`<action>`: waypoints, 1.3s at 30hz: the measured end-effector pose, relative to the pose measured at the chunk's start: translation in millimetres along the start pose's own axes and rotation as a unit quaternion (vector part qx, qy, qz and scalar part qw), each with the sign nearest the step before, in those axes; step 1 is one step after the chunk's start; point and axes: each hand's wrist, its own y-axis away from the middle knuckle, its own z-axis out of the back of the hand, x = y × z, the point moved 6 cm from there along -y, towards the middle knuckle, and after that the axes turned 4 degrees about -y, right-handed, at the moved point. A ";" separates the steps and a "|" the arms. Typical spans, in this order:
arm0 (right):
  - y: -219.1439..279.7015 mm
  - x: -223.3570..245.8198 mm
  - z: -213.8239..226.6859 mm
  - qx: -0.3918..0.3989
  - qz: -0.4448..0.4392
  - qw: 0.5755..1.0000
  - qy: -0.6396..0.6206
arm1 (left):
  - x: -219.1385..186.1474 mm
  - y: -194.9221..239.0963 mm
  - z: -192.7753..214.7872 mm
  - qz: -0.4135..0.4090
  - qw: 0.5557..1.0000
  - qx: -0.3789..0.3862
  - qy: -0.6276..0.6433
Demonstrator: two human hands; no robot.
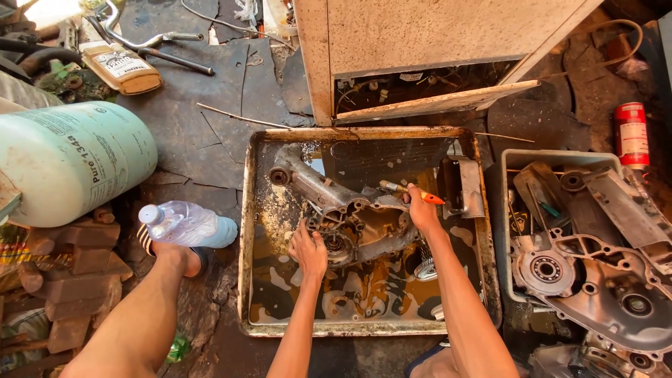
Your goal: The person scrubs a large, dirty mechanical housing submerged in a metal tray filled with liquid using an orange brush. They hold the part steady with one hand while scrubbing the interior and exterior surfaces with the other hand.
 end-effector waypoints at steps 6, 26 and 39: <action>31.2 -6.4 8.3 -0.033 -0.025 0.999 -0.020 | 10.1 -12.9 -12.1 -0.040 0.998 0.024 -0.035; 56.7 -35.7 22.6 -0.071 0.028 0.995 -0.062 | 15.0 -7.1 10.5 -0.036 0.998 0.044 -0.012; 60.4 -45.8 16.8 -0.109 0.041 0.987 -0.112 | 54.9 -5.1 -10.9 -0.043 0.999 0.009 -0.025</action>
